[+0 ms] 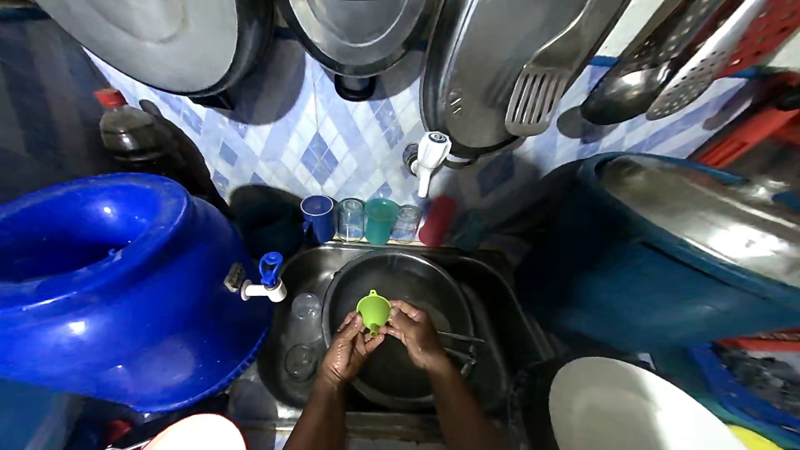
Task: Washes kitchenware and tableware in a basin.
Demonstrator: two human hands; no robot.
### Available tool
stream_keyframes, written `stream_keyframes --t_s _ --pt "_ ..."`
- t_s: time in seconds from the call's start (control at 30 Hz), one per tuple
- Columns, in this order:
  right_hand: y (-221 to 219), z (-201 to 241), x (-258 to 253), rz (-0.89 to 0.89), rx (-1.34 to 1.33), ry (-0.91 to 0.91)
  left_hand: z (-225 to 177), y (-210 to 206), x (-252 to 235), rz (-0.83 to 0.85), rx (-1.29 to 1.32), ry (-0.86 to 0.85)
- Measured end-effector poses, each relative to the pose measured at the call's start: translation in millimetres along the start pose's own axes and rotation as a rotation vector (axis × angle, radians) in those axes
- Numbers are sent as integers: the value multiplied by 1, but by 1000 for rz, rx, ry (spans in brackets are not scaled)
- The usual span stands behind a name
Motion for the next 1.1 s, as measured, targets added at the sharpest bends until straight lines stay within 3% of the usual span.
stream_keyframes --t_s 0.1,0.27,0.57,0.63,0.73,0.87,0.93,1.0,1.07,1.1 --pt "0 1 1 -43 109 85 1 2 -2 35 60 16" --pt "-7 16 22 -139 588 338 2 2 -3 35 44 14" --pt "3 41 49 -226 866 399 3 -2 0 44 84 27" --pt "10 59 74 -240 888 438 0 0 0 44 71 -22" --pt "39 97 132 -403 975 732 -2 4 -3 60 -42 -102" --pt "130 151 231 -719 1151 775 5 14 -15 35 -394 -61" --pt "194 157 277 -942 1241 617 9 24 -19 -53 -554 -47" --pt "260 150 313 -1081 1274 178 13 25 -14 -171 -585 -27" --pt "320 131 330 -1042 1237 -324 15 17 -5 -266 -569 -18" --pt "342 118 331 -996 1228 -480 17 13 -1 -288 -569 -11"
Point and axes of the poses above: each hand's wrist, its own x-axis away from the middle knuckle, its own y-axis out of the back of the hand, z = x × y, the point moved 4 cm from there along -x, towards the middle knuckle, and after that the axes turned 7 degrees about -y, right-handed, at the moved point
